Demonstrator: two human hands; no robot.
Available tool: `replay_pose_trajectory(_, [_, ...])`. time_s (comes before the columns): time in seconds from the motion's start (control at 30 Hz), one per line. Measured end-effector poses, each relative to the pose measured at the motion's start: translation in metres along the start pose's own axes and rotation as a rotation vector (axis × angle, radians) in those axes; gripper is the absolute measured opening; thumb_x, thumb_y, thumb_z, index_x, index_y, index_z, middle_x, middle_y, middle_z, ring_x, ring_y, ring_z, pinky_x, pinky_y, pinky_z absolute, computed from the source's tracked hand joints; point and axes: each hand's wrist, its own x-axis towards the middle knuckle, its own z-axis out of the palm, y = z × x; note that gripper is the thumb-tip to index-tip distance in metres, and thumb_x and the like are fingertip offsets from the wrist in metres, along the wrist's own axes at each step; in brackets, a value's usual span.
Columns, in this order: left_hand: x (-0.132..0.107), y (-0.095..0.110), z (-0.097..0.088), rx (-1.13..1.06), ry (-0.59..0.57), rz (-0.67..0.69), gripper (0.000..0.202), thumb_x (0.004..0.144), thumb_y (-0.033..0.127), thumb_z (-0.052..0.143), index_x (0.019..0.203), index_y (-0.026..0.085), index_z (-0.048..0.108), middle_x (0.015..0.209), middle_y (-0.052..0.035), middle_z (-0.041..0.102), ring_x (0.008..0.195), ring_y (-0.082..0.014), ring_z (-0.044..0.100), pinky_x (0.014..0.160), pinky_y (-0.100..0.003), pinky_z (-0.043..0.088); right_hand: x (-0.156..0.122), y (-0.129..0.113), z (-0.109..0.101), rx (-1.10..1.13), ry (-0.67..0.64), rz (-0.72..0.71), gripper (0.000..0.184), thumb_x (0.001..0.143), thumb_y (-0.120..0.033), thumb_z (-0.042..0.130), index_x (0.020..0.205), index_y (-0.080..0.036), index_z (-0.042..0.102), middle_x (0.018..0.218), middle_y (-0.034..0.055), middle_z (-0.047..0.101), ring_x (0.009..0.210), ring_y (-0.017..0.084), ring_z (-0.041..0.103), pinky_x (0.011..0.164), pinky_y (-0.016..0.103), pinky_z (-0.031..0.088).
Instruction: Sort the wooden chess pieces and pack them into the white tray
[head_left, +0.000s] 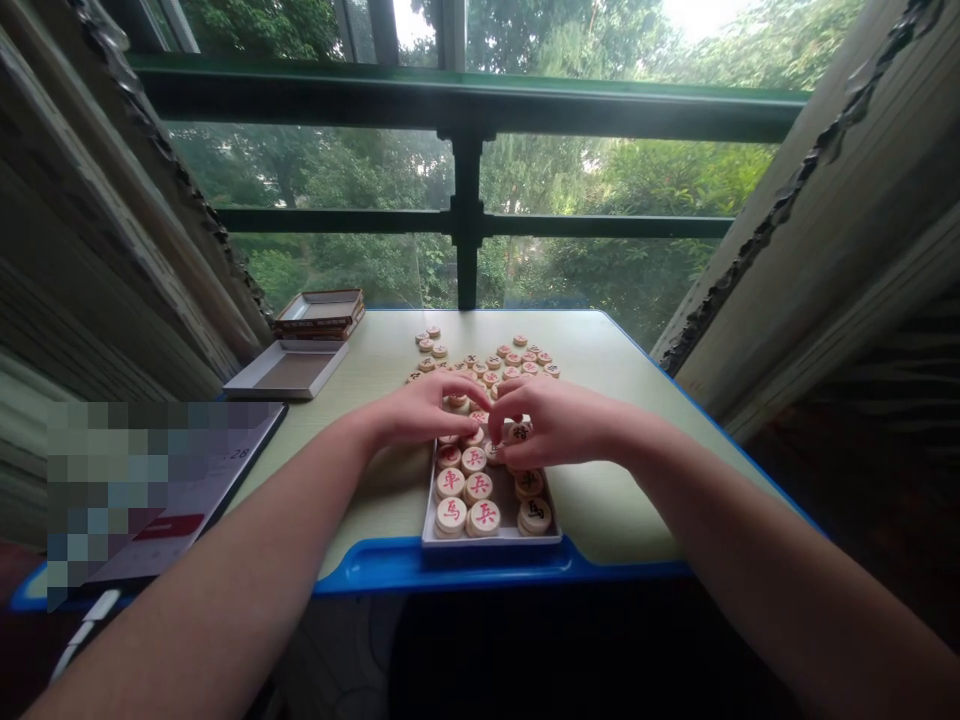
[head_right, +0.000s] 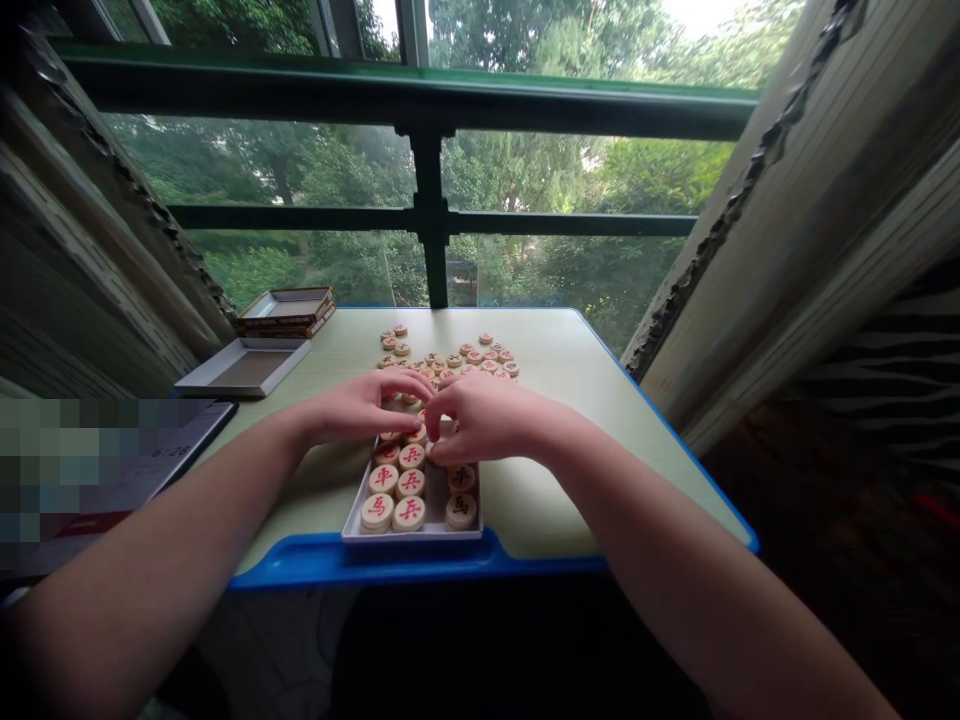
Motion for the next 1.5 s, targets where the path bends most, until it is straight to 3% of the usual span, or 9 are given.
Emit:
replay_pose_trajectory(0.17, [0.001,-0.004,0.0,-0.014,0.008,0.011,0.025,0.069,0.027,0.063,0.092,0.018,0.066,0.103,-0.0044,0.063,0.103,-0.0214,0.054,0.093,-0.034,0.04,-0.002,-0.005,0.0,-0.014,-0.1,-0.125,0.019,0.075,-0.02,0.052,0.071,-0.017,0.071,0.09,0.0054,0.06,0.075,0.014,0.053,0.069,0.025,0.04])
replay_pose_trajectory(0.53, [0.001,-0.001,0.001,0.006,0.002,0.007,0.024,0.069,0.026,0.062,0.091,0.018,0.067,0.099,-0.0036,0.064,0.101,-0.0207,0.055,0.093,-0.034,0.04,-0.002,-0.014,0.006,-0.186,-0.106,-0.153,0.025,0.075,-0.023,0.05,0.057,-0.015,0.066,0.076,0.0049,0.058,0.069,0.013,0.051,0.062,0.024,0.038])
replay_pose_trajectory(1.1, [0.0,0.0,0.002,-0.046,0.007,-0.023,0.024,0.07,0.029,0.063,0.09,0.018,0.067,0.099,-0.0034,0.065,0.098,-0.0193,0.056,0.091,-0.032,0.041,-0.003,-0.011,0.005,-0.134,-0.092,-0.18,0.023,0.072,-0.017,0.051,0.072,-0.019,0.073,0.078,0.0049,0.06,0.067,0.013,0.051,0.063,0.024,0.039])
replay_pose_trajectory(1.5, [0.0,-0.002,0.001,-0.061,0.019,-0.039,0.027,0.068,0.028,0.064,0.092,0.017,0.067,0.1,-0.004,0.065,0.098,-0.0204,0.056,0.088,-0.032,0.043,-0.002,-0.012,0.006,-0.134,-0.105,-0.164,0.022,0.073,-0.018,0.05,0.069,-0.017,0.072,0.078,0.0051,0.062,0.068,0.013,0.052,0.064,0.024,0.04])
